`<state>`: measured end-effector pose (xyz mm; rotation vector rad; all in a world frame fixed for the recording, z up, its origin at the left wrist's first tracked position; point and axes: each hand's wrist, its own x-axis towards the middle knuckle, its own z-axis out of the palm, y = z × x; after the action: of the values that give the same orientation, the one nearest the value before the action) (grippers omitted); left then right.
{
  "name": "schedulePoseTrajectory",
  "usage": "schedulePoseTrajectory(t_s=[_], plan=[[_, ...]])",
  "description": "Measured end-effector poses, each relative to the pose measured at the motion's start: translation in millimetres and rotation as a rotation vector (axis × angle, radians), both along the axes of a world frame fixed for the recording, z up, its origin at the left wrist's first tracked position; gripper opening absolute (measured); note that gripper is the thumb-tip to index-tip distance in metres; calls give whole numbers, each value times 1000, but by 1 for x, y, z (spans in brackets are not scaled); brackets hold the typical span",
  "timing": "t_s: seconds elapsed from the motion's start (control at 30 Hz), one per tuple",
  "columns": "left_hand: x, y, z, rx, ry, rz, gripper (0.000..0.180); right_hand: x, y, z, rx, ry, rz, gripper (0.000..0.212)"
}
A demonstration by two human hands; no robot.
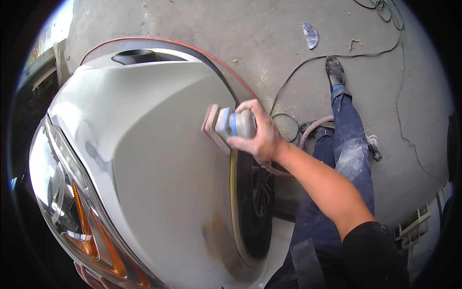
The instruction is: The person uses a pneumatic sander to smooth the front bumper of a white car, moving the tool across the surface and periodically touching the area with their hand. The person then switches to a rotary polisher to continue smoothing the bumper near the wheel arch.
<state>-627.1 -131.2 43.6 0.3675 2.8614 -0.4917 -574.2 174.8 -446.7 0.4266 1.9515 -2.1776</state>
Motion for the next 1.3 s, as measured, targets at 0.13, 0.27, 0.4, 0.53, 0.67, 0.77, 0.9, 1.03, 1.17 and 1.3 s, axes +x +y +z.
schedulePoseTrajectory(t_s=[0.13,0.27,0.4,0.53,0.67,0.77,0.9,1.03,1.17,1.3], plan=[[6,-9,-1,-52,72,95,62,-4,0,-6,-22,55,28,64],[14,-49,15,-151,100,218,74,36,-5,67,-39,285,-9,66],[14,-53,15,-185,129,185,73,47,-4,70,-113,73,33,62],[9,-45,21,-192,118,176,73,14,-1,25,-75,-20,-1,64],[15,-50,12,-125,120,222,73,10,0,20,-74,28,22,64],[15,-45,10,-121,120,225,74,19,-5,23,-68,54,-2,64],[17,-46,12,-153,125,201,73,12,-5,10,-37,-27,-31,64],[14,-46,13,-163,99,171,71,17,-5,23,-25,48,-25,63],[13,-47,12,-141,93,172,70,4,-8,4,-18,-59,-70,63],[13,-42,10,-94,77,178,69,8,-7,23,-19,23,-48,64]])
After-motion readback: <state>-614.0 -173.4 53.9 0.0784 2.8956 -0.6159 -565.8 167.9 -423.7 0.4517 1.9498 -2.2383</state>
